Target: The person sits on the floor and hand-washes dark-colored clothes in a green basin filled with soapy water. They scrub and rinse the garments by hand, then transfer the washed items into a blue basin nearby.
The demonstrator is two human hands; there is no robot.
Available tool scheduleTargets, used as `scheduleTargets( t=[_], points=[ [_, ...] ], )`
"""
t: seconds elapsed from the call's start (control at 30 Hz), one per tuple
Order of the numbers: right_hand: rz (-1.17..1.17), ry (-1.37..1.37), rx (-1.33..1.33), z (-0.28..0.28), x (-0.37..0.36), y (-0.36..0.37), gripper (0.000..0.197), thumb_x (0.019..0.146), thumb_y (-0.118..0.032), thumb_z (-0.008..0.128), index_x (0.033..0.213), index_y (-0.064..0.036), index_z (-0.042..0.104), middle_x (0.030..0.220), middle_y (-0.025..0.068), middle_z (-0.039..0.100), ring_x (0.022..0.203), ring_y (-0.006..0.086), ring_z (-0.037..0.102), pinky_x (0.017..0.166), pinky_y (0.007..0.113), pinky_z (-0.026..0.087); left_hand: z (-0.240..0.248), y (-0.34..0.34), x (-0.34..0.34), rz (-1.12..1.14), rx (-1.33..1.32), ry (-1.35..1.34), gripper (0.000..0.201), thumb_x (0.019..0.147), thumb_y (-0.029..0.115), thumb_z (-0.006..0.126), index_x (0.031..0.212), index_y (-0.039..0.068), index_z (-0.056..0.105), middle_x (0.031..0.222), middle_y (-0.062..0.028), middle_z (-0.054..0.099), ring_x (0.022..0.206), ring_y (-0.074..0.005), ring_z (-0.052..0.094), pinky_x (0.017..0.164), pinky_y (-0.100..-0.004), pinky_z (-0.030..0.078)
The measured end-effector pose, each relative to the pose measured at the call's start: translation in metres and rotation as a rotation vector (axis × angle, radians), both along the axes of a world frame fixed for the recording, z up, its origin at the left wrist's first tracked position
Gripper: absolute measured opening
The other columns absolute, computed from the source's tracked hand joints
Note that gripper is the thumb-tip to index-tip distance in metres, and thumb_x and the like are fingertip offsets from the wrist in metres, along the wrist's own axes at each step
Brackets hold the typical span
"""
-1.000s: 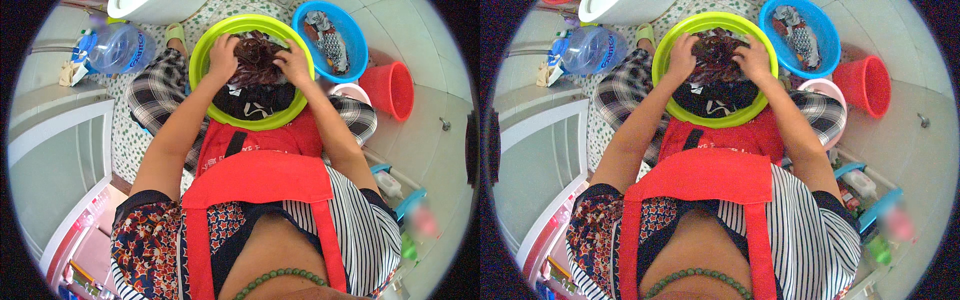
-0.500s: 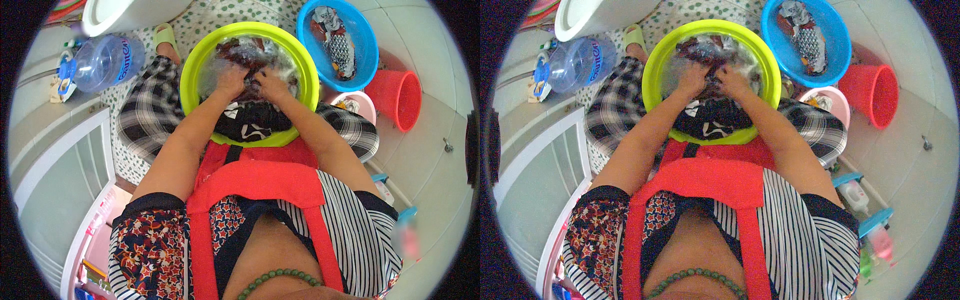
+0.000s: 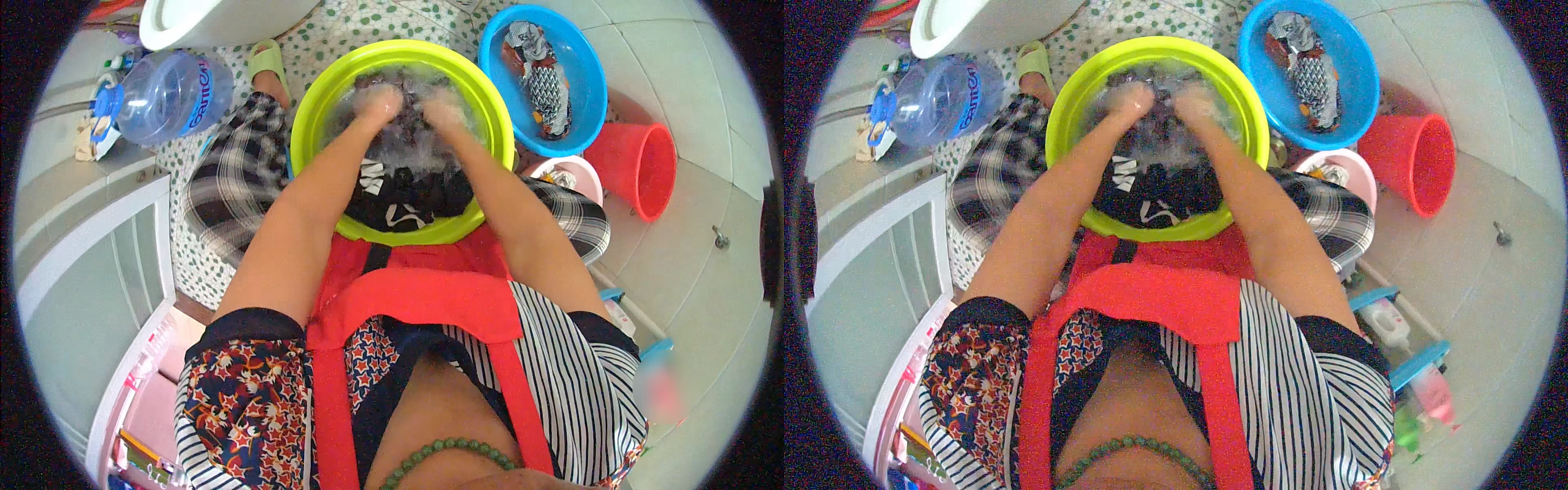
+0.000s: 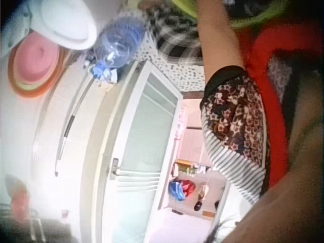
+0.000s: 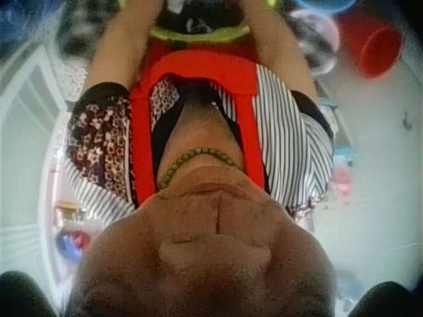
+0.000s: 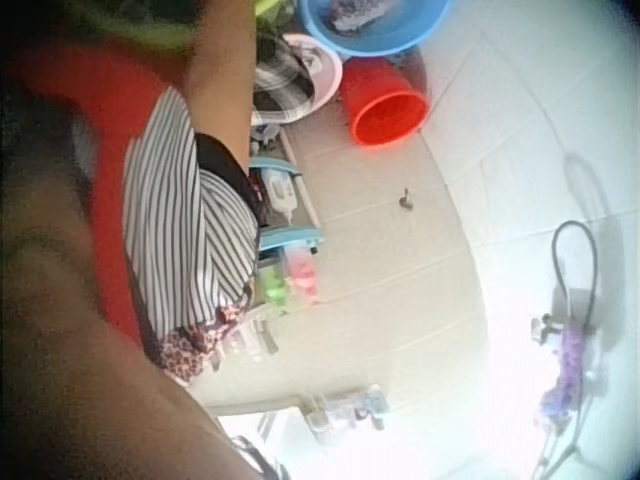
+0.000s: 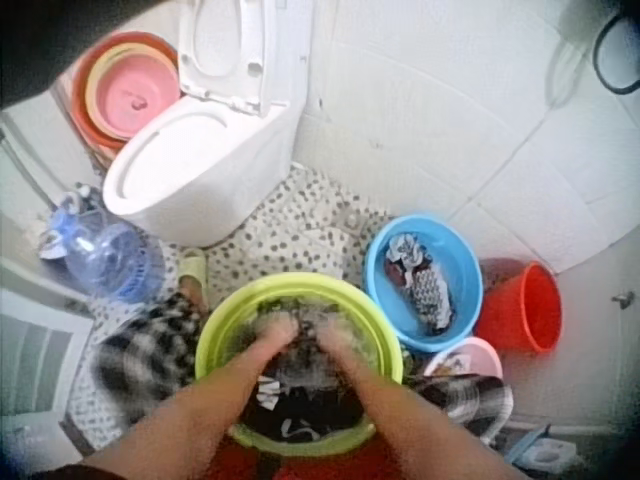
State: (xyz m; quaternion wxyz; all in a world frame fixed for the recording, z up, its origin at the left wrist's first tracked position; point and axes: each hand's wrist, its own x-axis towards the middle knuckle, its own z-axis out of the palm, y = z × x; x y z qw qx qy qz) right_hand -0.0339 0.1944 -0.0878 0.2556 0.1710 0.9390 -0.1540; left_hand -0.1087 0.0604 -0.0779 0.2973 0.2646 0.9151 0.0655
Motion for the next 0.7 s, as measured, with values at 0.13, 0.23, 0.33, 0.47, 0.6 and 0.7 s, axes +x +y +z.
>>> scheduleTargets(
  t=[0.13,0.23,0.33,0.47,0.6,0.7],
  points=[
    [-1.037,0.433,-1.134,0.034,0.015,-0.021,0.041,0.086,-0.027,0.06,0.115,0.0016,0.058,0.102,0.0167,0.065,0.099,0.0278,0.06,0.088,0.04,0.044,-0.056,-0.014,0.004,0.722,0.738,-0.334,0.029,0.087,0.023,0.047,0.097,0.002,0.064,0.092,-0.013,0.065,0.079,-0.0293,0.063,0.073,-0.0405,0.05],
    [-0.599,0.452,-0.955,0.064,0.055,-0.038,0.045,0.087,-0.029,0.059,0.12,0.001,0.055,0.107,0.0168,0.064,0.102,0.0267,0.06,0.09,0.038,0.043,0.073,-0.043,0.027,1.116,0.807,-0.809,0.032,0.087,0.025,0.049,0.101,0.0,0.062,0.083,-0.01,0.063,0.075,-0.0231,0.062,0.072,-0.0382,0.05],
    [-0.072,0.301,-0.695,0.063,0.09,-0.045,0.044,0.086,-0.036,0.06,0.118,-0.0058,0.058,0.106,0.0165,0.063,0.099,0.0319,0.06,0.094,0.039,0.042,0.067,-0.069,0.028,0.62,0.385,-0.377,0.039,0.088,0.028,0.049,0.124,0.013,0.053,0.111,-0.0143,0.056,0.103,-0.0312,0.054,0.085,-0.0497,0.044],
    [0.088,0.493,-0.161,0.074,0.087,-0.031,0.021,0.084,-0.029,0.063,0.103,-0.0209,0.063,0.144,0.0083,0.031,0.131,0.0384,0.028,0.092,0.065,0.033,0.044,-0.059,0.042,0.049,0.173,0.362,0.053,0.087,0.026,0.053,0.137,0.035,0.038,0.144,-0.0136,0.026,0.129,-0.0395,0.03,0.094,-0.0652,0.03],
    [-0.057,0.472,0.009,0.041,0.074,-0.026,0.047,0.086,-0.033,0.059,0.13,-0.0287,0.044,0.151,0.0088,0.018,0.132,0.0446,0.024,0.095,0.069,0.029,0.039,-0.031,0.054,-0.063,0.134,0.267,0.06,0.085,0.017,0.055,0.138,0.038,0.037,0.153,-0.0059,0.008,0.136,-0.0418,0.015,0.101,-0.0658,0.019],
    [0.023,0.451,0.073,0.024,0.085,-0.035,0.053,0.086,-0.034,0.059,0.135,-0.0301,0.038,0.151,0.0088,0.017,0.131,0.0463,0.025,0.094,0.069,0.029,0.034,-0.037,0.064,-0.149,0.113,0.195,0.051,0.084,0.015,0.054,0.132,0.032,0.047,0.153,-0.0025,0.011,0.135,-0.0436,0.017,0.1,-0.0675,0.022]
  ],
)
